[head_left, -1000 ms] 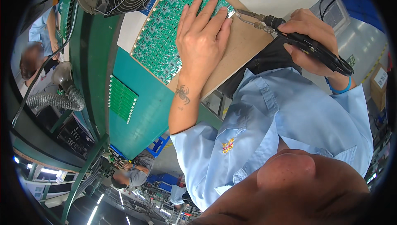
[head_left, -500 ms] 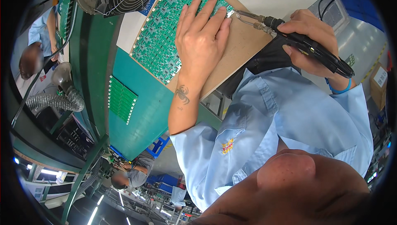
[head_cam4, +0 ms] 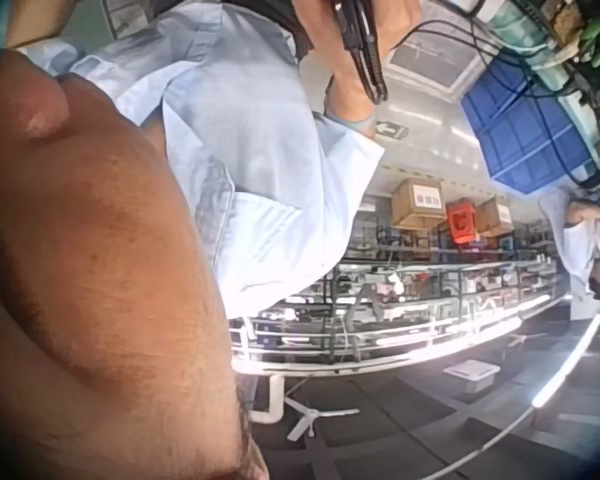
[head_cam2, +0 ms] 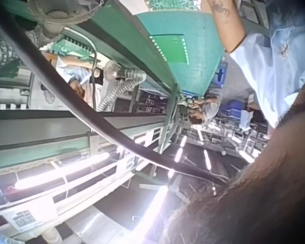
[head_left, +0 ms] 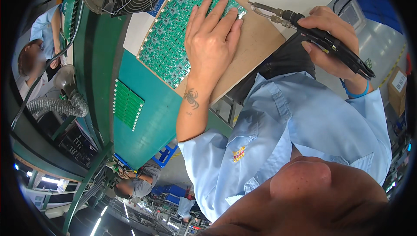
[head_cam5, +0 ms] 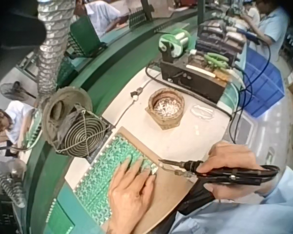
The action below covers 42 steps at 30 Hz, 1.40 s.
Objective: Soldering components onto printed circuit boards at a workstation.
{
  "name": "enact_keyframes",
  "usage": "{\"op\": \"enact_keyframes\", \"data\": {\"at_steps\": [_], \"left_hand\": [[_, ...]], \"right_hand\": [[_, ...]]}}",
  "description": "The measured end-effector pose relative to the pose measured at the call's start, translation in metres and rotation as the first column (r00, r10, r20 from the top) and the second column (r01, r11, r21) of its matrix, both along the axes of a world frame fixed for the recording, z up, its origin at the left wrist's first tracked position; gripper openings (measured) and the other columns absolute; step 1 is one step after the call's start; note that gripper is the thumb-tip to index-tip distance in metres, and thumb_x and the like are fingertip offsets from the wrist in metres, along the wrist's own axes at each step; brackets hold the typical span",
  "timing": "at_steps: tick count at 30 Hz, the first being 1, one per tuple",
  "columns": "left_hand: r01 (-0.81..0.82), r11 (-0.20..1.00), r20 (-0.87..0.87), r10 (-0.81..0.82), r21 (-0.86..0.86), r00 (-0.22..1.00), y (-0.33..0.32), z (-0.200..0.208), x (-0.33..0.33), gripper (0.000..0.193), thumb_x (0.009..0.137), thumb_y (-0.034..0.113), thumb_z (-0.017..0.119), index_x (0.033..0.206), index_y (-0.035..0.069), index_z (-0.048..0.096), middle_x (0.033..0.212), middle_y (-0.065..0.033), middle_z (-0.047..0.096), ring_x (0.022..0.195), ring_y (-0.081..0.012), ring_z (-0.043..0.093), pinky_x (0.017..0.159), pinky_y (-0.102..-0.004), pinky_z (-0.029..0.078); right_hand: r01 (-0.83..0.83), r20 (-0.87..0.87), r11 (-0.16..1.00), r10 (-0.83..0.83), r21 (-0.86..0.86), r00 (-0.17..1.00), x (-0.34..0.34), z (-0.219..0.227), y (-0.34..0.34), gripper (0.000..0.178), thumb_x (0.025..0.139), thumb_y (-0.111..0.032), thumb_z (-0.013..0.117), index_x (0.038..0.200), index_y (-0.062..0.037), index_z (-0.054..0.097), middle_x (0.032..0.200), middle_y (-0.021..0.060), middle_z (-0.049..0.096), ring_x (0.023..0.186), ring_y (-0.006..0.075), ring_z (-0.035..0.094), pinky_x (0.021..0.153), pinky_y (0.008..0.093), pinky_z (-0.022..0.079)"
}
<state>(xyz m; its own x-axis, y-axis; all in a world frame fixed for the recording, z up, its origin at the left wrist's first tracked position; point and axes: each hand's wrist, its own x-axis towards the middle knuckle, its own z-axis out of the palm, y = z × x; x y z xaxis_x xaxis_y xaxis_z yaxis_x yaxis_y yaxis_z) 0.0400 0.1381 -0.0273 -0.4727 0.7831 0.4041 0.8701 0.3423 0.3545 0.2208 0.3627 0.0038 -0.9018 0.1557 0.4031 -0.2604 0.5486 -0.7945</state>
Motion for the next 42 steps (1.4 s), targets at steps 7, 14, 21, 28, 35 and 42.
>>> {"op": "enact_keyframes", "data": {"at_steps": [7, 14, 21, 28, 35, 42], "left_hand": [[-0.001, 0.999, 0.026, 0.002, -0.033, 1.000, -0.004, 0.005, 0.003, 0.019, 0.087, 0.019, 0.083, 0.104, 0.011, 0.083, 0.127, -0.0032, 0.076, 0.131, -0.0310, 0.065, 0.115, -0.0481, 0.049], [0.003, 0.999, 0.039, -0.001, -0.051, 0.999, -0.002, 0.007, 0.003, 0.019, 0.088, 0.020, 0.082, 0.105, 0.010, 0.083, 0.128, -0.0033, 0.075, 0.132, -0.0302, 0.064, 0.116, -0.0474, 0.048], [0.006, 0.999, 0.038, -0.004, -0.040, 0.999, -0.003, 0.005, 0.000, 0.020, 0.090, 0.021, 0.081, 0.106, 0.010, 0.083, 0.129, -0.0036, 0.075, 0.131, -0.0298, 0.064, 0.115, -0.0469, 0.048], [0.013, 0.999, 0.005, -0.013, -0.046, 1.000, -0.004, 0.003, 0.000, 0.021, 0.090, 0.022, 0.081, 0.106, 0.010, 0.083, 0.130, -0.0037, 0.075, 0.131, -0.0299, 0.064, 0.115, -0.0468, 0.048], [0.013, 0.998, -0.005, -0.013, -0.054, 1.000, -0.005, 0.003, 0.000, 0.022, 0.090, 0.023, 0.081, 0.107, 0.010, 0.083, 0.130, -0.0037, 0.075, 0.131, -0.0304, 0.064, 0.114, -0.0466, 0.048], [0.014, 0.999, 0.001, -0.014, -0.051, 1.000, -0.005, 0.002, 0.000, 0.021, 0.090, 0.023, 0.081, 0.107, 0.011, 0.083, 0.130, -0.0037, 0.075, 0.131, -0.0302, 0.064, 0.115, -0.0465, 0.047]], "right_hand": [[0.141, -0.013, 0.990, -0.142, -0.022, 0.990, -0.013, 0.000, 0.002, 0.045, 0.084, -0.001, 0.075, 0.128, 0.0029, 0.069, 0.109, 0.0135, 0.072, 0.094, 0.0253, 0.064, 0.090, 0.0350, 0.051], [0.404, -0.271, 0.915, -0.386, 0.009, 0.882, -0.039, -0.050, 0.018, 0.041, 0.097, -0.008, 0.068, 0.135, 0.0028, 0.062, 0.131, 0.0168, 0.068, 0.110, 0.0266, 0.067, 0.097, 0.0358, 0.052], [0.285, -0.023, 0.901, -0.309, -0.328, 0.951, -0.024, -0.022, -0.003, 0.044, 0.093, -0.003, 0.070, 0.136, 0.0026, 0.063, 0.124, 0.0164, 0.069, 0.102, 0.0250, 0.067, 0.092, 0.0339, 0.053], [0.051, -0.025, 0.992, -0.055, -0.119, 0.998, -0.001, -0.002, -0.009, 0.044, 0.074, 0.002, 0.078, 0.117, -0.0001, 0.076, 0.094, 0.0097, 0.075, 0.073, 0.0189, 0.061, 0.069, 0.0267, 0.049], [-0.019, 0.036, 0.996, 0.022, -0.082, 0.999, 0.002, 0.000, -0.011, 0.043, 0.075, 0.002, 0.078, 0.118, -0.0001, 0.076, 0.095, 0.0096, 0.076, 0.073, 0.0184, 0.063, 0.068, 0.0264, 0.051], [-0.036, 0.033, 0.997, 0.038, -0.072, 0.999, 0.000, -0.002, -0.011, 0.044, 0.075, 0.002, 0.078, 0.119, -0.0001, 0.076, 0.093, 0.0086, 0.076, 0.072, 0.0183, 0.062, 0.068, 0.0268, 0.050]]}}
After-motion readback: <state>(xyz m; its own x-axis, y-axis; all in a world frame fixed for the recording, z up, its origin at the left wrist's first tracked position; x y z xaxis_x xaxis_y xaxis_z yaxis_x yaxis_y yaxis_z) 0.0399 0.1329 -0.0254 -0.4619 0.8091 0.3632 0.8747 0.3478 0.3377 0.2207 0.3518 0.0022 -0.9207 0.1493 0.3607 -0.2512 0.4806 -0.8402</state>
